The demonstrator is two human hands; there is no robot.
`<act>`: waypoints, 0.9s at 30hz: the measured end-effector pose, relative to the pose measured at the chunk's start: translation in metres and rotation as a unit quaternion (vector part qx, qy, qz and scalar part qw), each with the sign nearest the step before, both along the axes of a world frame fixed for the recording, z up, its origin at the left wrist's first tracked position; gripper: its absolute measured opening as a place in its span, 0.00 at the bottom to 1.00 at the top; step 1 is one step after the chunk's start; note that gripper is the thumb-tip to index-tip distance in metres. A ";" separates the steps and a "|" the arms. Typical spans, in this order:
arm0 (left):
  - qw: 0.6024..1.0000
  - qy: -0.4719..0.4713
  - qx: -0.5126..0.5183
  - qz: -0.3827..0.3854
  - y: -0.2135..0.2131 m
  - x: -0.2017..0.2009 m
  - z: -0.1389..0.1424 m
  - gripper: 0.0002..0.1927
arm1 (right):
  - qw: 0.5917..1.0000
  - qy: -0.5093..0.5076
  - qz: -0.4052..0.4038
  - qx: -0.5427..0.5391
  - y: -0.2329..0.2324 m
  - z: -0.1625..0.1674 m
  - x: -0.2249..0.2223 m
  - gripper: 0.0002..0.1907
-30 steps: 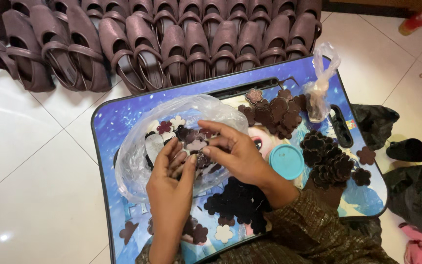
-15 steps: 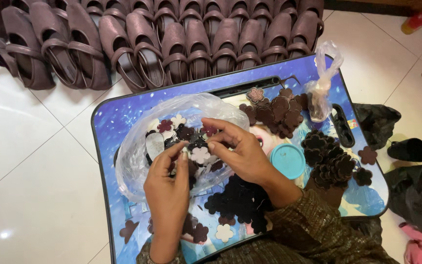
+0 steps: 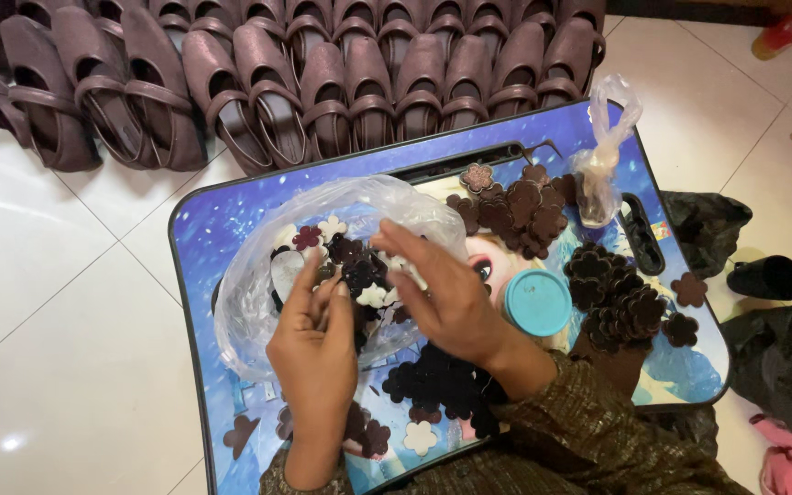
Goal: The person sits on the floor and repeatedly picks up small flower-shaped craft pieces from a plastic bag and the table. They separate and stack the pieces by hand, handling them one at a time and placing them into small piles on the table.
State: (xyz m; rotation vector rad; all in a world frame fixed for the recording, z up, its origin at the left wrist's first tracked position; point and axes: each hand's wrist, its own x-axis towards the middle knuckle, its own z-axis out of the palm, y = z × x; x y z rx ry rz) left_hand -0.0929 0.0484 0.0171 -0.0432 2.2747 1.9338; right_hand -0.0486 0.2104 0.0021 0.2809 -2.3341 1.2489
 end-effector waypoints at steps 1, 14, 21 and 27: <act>1.000 -0.008 0.021 0.004 -0.001 -0.001 -0.002 0.27 | 0.997 -0.005 0.069 -0.034 -0.001 -0.001 0.002 0.32; 0.989 -0.030 0.142 -0.004 -0.010 -0.002 -0.007 0.28 | 0.978 -0.092 0.162 0.098 -0.002 -0.003 0.001 0.39; 0.991 -0.052 0.125 0.017 -0.009 0.000 0.002 0.26 | 0.982 -0.070 0.174 0.022 -0.001 -0.001 0.001 0.39; 0.989 -0.063 0.132 0.005 -0.007 0.003 0.005 0.25 | 0.970 -0.164 0.032 -0.176 0.005 -0.001 0.000 0.33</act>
